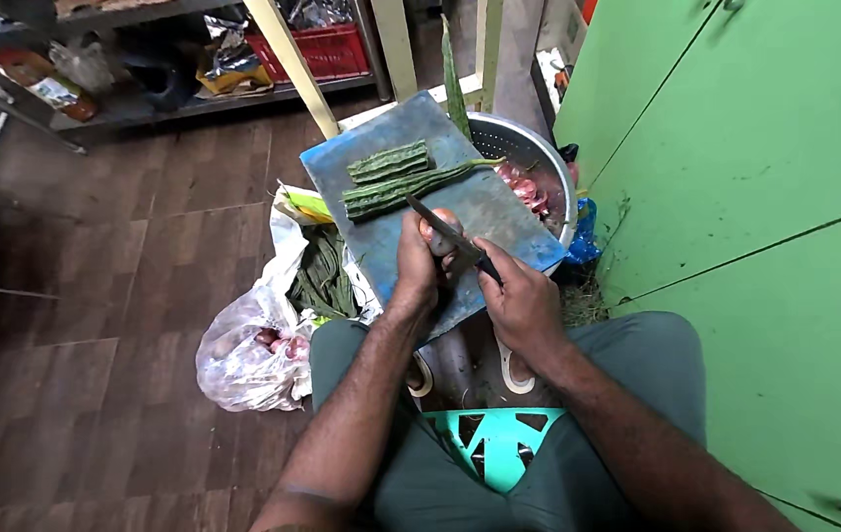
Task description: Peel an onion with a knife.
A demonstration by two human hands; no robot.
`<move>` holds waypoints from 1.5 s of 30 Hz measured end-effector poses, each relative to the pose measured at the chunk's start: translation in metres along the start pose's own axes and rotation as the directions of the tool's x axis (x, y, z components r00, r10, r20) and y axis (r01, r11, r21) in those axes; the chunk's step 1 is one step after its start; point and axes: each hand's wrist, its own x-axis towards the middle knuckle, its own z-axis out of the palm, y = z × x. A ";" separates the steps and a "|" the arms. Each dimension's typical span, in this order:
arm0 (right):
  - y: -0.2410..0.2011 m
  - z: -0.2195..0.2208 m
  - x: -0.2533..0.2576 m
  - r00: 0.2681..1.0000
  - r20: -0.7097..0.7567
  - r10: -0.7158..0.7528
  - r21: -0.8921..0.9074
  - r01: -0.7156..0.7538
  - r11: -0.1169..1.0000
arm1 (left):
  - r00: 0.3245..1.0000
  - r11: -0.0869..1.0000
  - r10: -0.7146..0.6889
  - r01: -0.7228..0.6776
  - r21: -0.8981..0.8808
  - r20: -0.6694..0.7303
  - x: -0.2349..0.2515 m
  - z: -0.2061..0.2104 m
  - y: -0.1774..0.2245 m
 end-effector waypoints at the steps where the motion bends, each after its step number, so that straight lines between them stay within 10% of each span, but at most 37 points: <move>1: 0.001 0.001 0.000 1.000 -0.016 0.009 -0.017 -0.009 1.000 | 1.000 1.000 0.001 -0.001 -0.004 -0.007 0.000 0.000 -0.001; 9: 0.027 -0.008 0.017 0.986 -0.036 0.162 0.173 -0.154 0.973 | 0.998 0.996 -0.007 0.012 0.089 -0.060 -0.005 -0.002 0.005; 16: 0.011 -0.008 0.014 0.973 -0.191 0.128 0.587 0.008 0.810 | 0.951 0.741 0.302 -0.192 0.643 -0.065 -0.008 0.005 -0.008; 23: 0.017 -0.009 0.018 0.970 -0.219 0.103 0.563 0.039 0.826 | 0.946 0.688 0.322 -0.249 0.681 0.020 -0.010 0.011 -0.009; 32: 0.061 -0.031 0.042 0.960 -0.171 0.223 0.443 -0.127 0.888 | 0.979 0.958 0.022 -0.079 0.276 0.203 -0.012 0.004 -0.008; 39: 0.041 -0.030 0.019 0.999 -0.050 -0.021 0.237 0.032 0.971 | 0.985 0.815 0.149 -0.075 0.574 -0.083 0.001 -0.016 0.000; 45: 0.033 -0.023 0.014 0.988 0.095 -0.121 0.095 0.112 0.989 | 0.974 0.774 0.225 -0.157 0.613 -0.034 0.007 -0.027 0.001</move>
